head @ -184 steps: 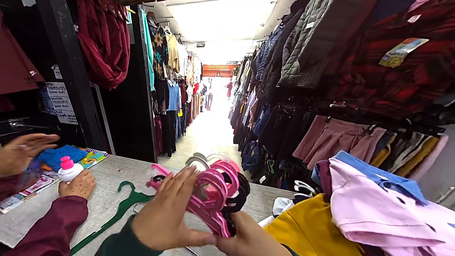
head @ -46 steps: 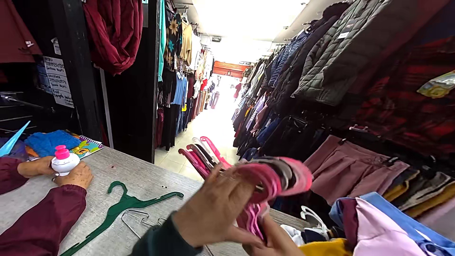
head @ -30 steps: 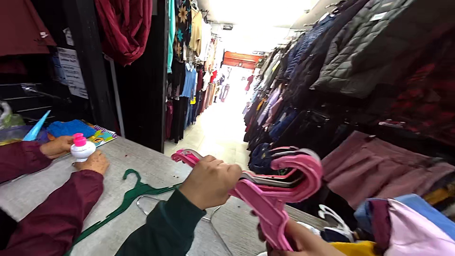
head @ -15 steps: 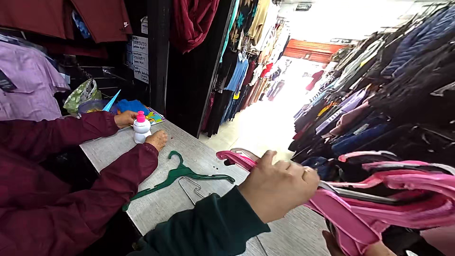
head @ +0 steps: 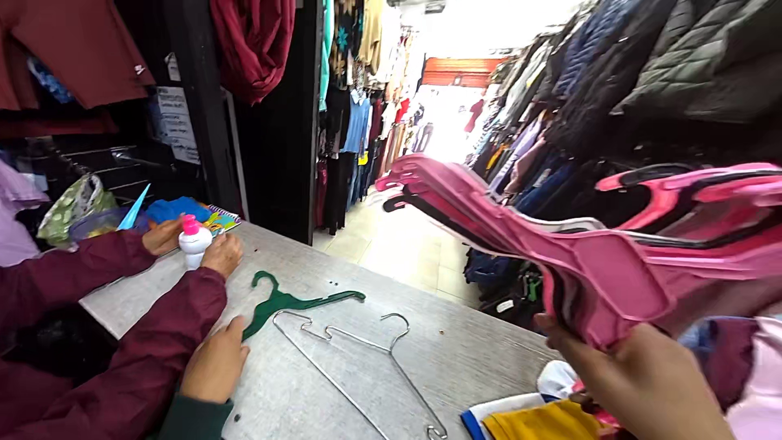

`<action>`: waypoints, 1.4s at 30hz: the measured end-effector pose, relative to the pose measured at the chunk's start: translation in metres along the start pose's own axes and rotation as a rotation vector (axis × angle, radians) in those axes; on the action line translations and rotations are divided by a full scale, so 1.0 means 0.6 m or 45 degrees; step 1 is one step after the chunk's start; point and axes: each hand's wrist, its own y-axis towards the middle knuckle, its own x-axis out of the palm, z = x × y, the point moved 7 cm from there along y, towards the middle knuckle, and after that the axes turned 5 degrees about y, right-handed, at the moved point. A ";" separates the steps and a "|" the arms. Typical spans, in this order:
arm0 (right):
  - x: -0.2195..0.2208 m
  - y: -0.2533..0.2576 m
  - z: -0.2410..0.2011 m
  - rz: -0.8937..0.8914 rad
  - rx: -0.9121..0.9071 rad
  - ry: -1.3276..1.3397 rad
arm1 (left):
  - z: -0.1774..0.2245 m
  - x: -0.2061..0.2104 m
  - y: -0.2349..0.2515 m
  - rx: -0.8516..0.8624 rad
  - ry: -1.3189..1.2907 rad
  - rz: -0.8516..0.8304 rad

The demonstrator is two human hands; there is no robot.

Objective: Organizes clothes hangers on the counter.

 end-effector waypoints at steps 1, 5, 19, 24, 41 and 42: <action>0.003 0.000 -0.003 0.002 -0.018 0.010 | -0.002 0.004 -0.003 -0.020 -0.009 0.018; 0.018 -0.005 -0.040 -0.002 -0.120 0.053 | 0.005 0.000 -0.002 -0.039 0.048 0.036; 0.032 -0.034 -0.116 -0.067 -0.591 -0.246 | 0.071 -0.112 -0.006 0.721 -0.246 0.852; 0.065 -0.034 -0.108 -0.151 -0.654 -0.324 | 0.100 -0.137 -0.040 0.814 -0.270 0.749; 0.133 -0.051 -0.119 -0.623 -0.688 -0.120 | 0.155 -0.086 -0.058 1.126 -0.647 0.165; 0.137 -0.054 -0.122 -0.640 -0.687 -0.115 | 0.165 -0.079 -0.064 1.141 -0.669 0.109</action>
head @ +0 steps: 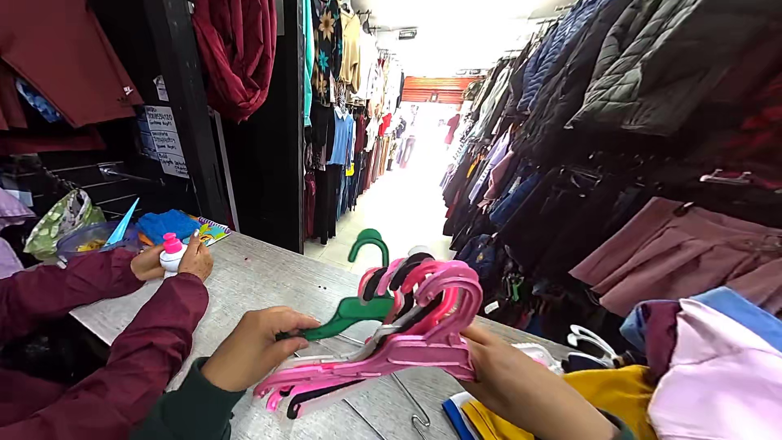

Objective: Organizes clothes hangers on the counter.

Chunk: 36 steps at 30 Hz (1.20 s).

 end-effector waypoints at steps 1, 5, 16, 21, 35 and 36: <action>0.004 0.001 -0.005 -0.015 0.002 -0.006 | 0.004 0.012 0.001 -0.009 -0.041 -0.043; 0.017 0.004 -0.010 -0.078 0.061 -0.025 | 0.005 0.038 0.012 -0.036 -0.084 -0.167; 0.041 0.017 -0.003 0.073 0.229 -0.162 | 0.082 0.076 0.066 -0.121 0.456 -0.574; 0.069 0.021 -0.006 0.180 0.312 -0.235 | 0.108 0.113 0.091 -0.221 0.482 -0.403; 0.079 0.008 0.011 -0.116 0.416 0.354 | 0.073 0.214 0.137 -0.321 0.466 -0.010; 0.062 0.006 0.020 -0.062 0.394 0.412 | 0.070 0.215 0.134 -0.321 0.455 -0.009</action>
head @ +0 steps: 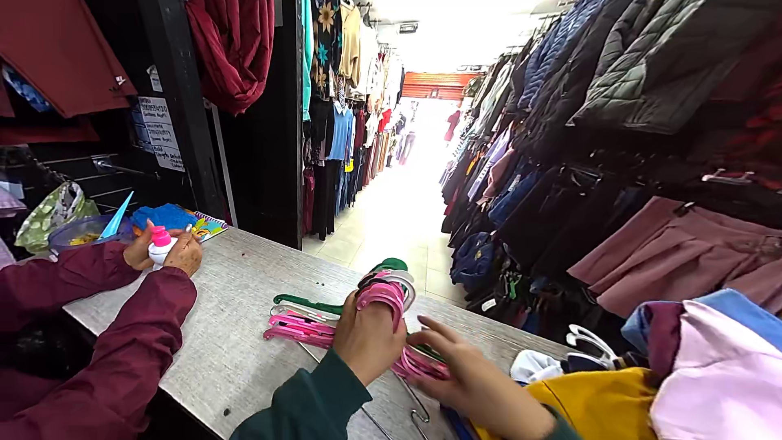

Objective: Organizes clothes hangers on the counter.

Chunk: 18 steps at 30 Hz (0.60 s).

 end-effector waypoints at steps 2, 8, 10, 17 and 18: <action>-0.025 0.000 0.009 0.089 -0.054 0.028 | -0.004 0.003 -0.006 0.014 -0.016 0.021; 0.068 0.000 0.012 -0.074 0.009 -0.296 | -0.001 0.017 -0.017 0.088 -0.037 -0.079; 0.084 0.001 0.008 -0.098 -0.022 -0.363 | 0.001 0.021 -0.020 0.070 -0.057 -0.160; 0.091 0.003 0.023 0.060 -0.036 -0.502 | 0.014 0.022 -0.022 0.140 -0.068 -0.112; 0.086 0.004 0.022 0.073 -0.024 -0.506 | 0.019 0.018 -0.022 0.195 -0.054 -0.119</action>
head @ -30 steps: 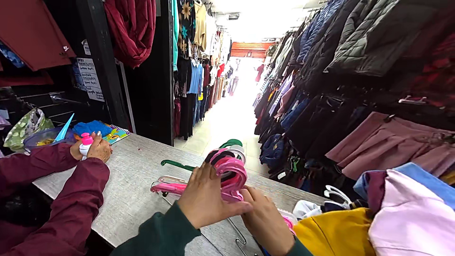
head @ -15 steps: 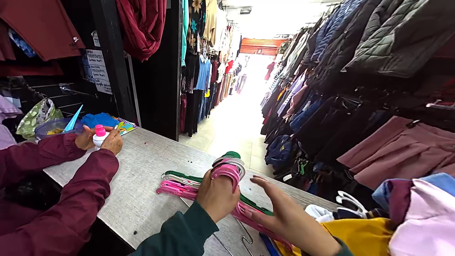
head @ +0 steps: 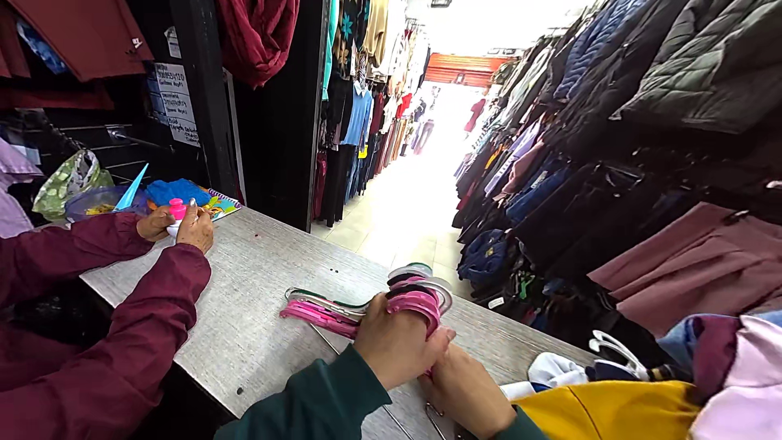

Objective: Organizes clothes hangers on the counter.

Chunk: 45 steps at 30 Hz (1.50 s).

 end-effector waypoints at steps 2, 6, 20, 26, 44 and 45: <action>-0.019 0.004 0.006 0.055 0.030 -0.007 | 0.010 -0.016 -0.004 0.132 0.063 0.043; -0.080 0.005 0.044 0.254 0.139 0.041 | 0.011 -0.095 -0.034 0.541 -0.057 0.664; -0.127 -0.009 0.113 0.116 0.544 0.658 | -0.144 0.100 0.049 0.207 -0.027 -0.550; -0.122 0.024 0.078 0.019 0.645 0.864 | -0.222 0.051 0.090 -0.065 -0.044 -0.471; -0.012 0.071 0.082 -0.353 0.617 0.916 | -0.387 -0.157 0.014 -0.593 -1.065 1.016; -0.005 0.073 0.085 -0.391 0.601 0.920 | -0.362 -0.178 0.011 -0.419 -0.897 0.980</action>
